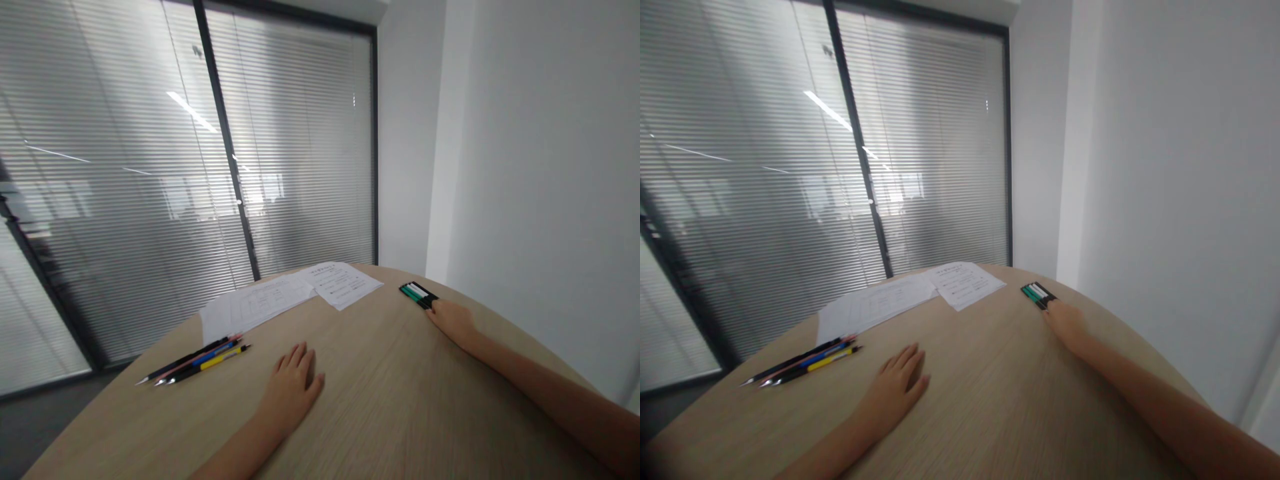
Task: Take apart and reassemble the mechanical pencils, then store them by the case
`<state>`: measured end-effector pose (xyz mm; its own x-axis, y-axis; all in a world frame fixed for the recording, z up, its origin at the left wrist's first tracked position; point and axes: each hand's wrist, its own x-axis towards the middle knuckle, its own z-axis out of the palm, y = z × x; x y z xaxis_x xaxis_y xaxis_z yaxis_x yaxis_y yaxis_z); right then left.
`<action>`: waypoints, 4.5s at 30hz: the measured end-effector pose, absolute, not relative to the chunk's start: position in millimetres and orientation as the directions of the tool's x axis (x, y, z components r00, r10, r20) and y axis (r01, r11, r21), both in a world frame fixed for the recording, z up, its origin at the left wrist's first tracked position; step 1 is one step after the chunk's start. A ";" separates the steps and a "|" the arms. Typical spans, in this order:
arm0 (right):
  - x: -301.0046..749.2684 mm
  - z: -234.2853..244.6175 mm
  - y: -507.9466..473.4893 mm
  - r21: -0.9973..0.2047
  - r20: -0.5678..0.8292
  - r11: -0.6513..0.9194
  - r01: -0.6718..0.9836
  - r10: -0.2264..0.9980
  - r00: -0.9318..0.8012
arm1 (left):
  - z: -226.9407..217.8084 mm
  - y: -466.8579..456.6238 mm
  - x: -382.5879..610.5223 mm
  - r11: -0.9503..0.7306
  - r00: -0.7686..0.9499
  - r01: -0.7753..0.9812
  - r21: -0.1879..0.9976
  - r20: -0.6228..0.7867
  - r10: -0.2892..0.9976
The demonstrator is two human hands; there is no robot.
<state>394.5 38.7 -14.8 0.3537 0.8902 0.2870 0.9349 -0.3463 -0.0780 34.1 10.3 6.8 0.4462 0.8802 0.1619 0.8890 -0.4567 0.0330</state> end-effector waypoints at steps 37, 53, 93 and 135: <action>382.1 -5.3 36.7 -0.117 0.520 -0.231 0.966 0.814 0.258 | 1.9 14.0 33.2 -0.477 0.462 0.878 0.042 0.187 0.867; 231.4 -0.4 1.4 -0.263 0.311 0.545 0.796 0.829 -0.465 | 3.9 9.5 34.9 -0.461 0.446 0.886 0.049 0.182 0.876; 222.2 -15.0 6.0 -0.294 0.232 0.510 0.808 0.858 -0.457 | 17.0 70.0 -35.9 -0.444 0.442 0.893 -0.072 0.327 0.835; 219.0 -8.5 2.1 -0.246 0.221 0.505 0.827 0.860 -0.460 | 102.2 77.9 -109.1 -0.197 0.011 0.930 0.309 0.514 0.858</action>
